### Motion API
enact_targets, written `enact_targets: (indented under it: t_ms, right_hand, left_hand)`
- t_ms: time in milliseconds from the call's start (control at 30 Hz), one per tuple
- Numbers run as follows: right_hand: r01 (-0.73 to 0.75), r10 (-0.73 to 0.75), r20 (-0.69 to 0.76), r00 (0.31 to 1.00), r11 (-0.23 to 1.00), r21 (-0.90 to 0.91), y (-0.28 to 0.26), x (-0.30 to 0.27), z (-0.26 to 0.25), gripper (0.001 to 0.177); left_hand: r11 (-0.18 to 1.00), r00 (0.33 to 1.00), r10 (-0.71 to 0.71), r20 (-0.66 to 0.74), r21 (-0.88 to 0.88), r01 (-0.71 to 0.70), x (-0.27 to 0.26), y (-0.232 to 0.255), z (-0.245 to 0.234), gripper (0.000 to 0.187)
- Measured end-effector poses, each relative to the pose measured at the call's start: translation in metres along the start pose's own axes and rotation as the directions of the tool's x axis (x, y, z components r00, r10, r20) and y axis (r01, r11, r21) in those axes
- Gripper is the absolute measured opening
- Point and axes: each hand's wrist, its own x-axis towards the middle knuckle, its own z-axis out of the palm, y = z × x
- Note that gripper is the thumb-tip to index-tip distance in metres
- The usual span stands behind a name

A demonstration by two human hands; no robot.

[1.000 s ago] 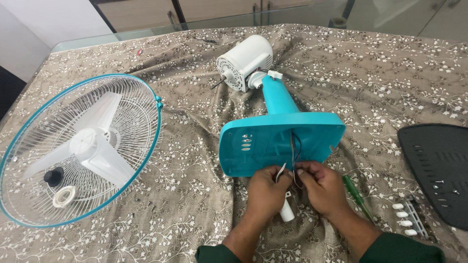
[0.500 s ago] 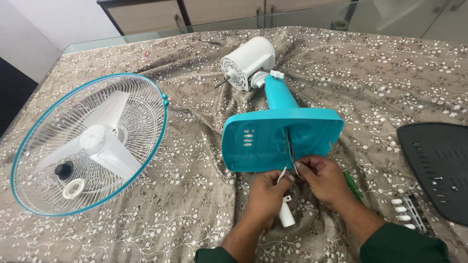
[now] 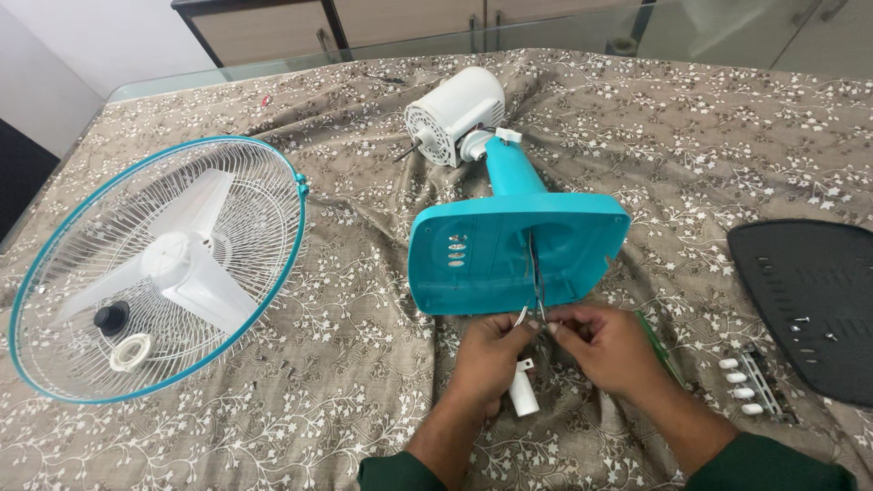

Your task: The person assembles an electric fan by connecting wires to a white cylindrical component inside the teal base, securing it with a screwdriver, and then installing a black control panel with screws. The fan blade and motor are visible on the table but not attached during this clip.

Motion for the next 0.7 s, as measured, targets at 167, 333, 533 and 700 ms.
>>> enact_targets:
  t_ms: [167,333,533,700]
  right_hand:
    - [0.379,-0.389,-0.108,0.915,0.92,-0.103,-0.023,-0.007,-0.009,0.021]
    - [0.559,-0.578,0.055,0.814,0.754,-0.344,-0.032,0.002,-0.009,0.018]
    - [0.545,-0.558,-0.031,0.829,0.819,-0.179,-0.011,0.01,0.003,0.017]
    - [0.225,-0.225,0.025,0.974,0.974,0.015,0.01,0.024,0.008,0.014]
  left_hand:
    - [1.0,1.0,-0.014,0.003,-0.008,0.014,0.003,0.0,-0.001,0.015]
    - [0.999,0.998,-0.046,0.037,0.0,0.046,-0.001,0.006,0.0,0.014]
    - [0.989,0.991,0.117,-0.063,0.103,-0.11,-0.008,0.01,0.003,0.01]
    - [0.831,0.928,0.362,-0.09,0.482,-0.277,-0.006,0.01,0.008,0.016]
